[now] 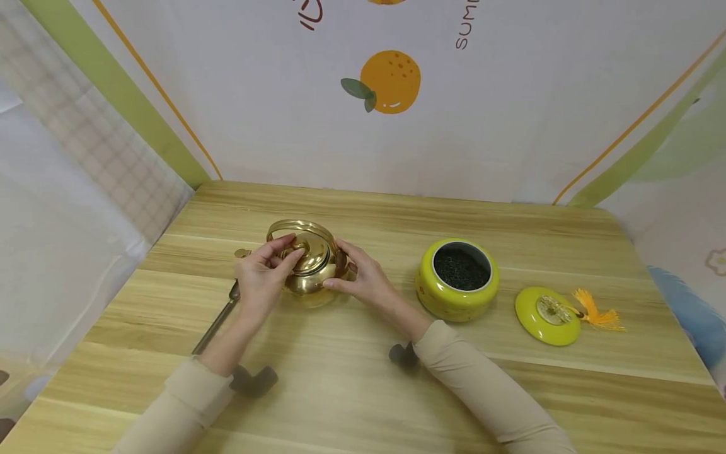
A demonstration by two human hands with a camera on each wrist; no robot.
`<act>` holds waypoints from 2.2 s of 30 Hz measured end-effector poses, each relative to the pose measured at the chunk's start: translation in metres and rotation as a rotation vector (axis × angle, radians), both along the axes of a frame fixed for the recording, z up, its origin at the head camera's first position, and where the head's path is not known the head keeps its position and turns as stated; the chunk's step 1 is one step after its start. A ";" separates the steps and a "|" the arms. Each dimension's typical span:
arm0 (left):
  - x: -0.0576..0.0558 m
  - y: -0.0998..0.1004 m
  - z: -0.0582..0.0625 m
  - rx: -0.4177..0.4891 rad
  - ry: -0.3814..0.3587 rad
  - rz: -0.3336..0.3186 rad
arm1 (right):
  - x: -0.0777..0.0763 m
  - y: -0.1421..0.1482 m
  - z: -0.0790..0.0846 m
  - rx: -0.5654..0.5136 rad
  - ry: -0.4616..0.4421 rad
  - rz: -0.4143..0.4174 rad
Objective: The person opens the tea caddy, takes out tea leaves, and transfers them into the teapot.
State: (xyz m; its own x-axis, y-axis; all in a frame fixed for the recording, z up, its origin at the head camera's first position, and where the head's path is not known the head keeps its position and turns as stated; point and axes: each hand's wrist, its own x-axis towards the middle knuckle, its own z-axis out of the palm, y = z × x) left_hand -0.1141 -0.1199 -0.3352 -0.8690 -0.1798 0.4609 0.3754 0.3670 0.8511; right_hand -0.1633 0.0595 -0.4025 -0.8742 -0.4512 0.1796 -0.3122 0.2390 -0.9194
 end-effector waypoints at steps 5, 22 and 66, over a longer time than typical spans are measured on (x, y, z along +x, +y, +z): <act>-0.010 -0.004 -0.016 -0.062 0.059 0.009 | 0.000 0.000 0.001 -0.003 0.005 0.001; -0.023 -0.011 -0.035 -0.209 0.132 0.024 | -0.001 0.000 -0.002 -0.006 -0.010 -0.008; 0.010 0.023 -0.023 0.061 0.117 -0.460 | 0.073 0.074 0.027 -0.061 0.248 -0.156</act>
State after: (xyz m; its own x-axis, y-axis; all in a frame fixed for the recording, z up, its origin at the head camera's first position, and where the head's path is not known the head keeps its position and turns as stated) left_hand -0.1045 -0.0971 -0.3577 -0.8074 0.1817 0.5613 0.5822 0.0912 0.8079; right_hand -0.0902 0.1339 -0.3751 -0.8582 -0.2966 0.4190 -0.4930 0.2484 -0.8338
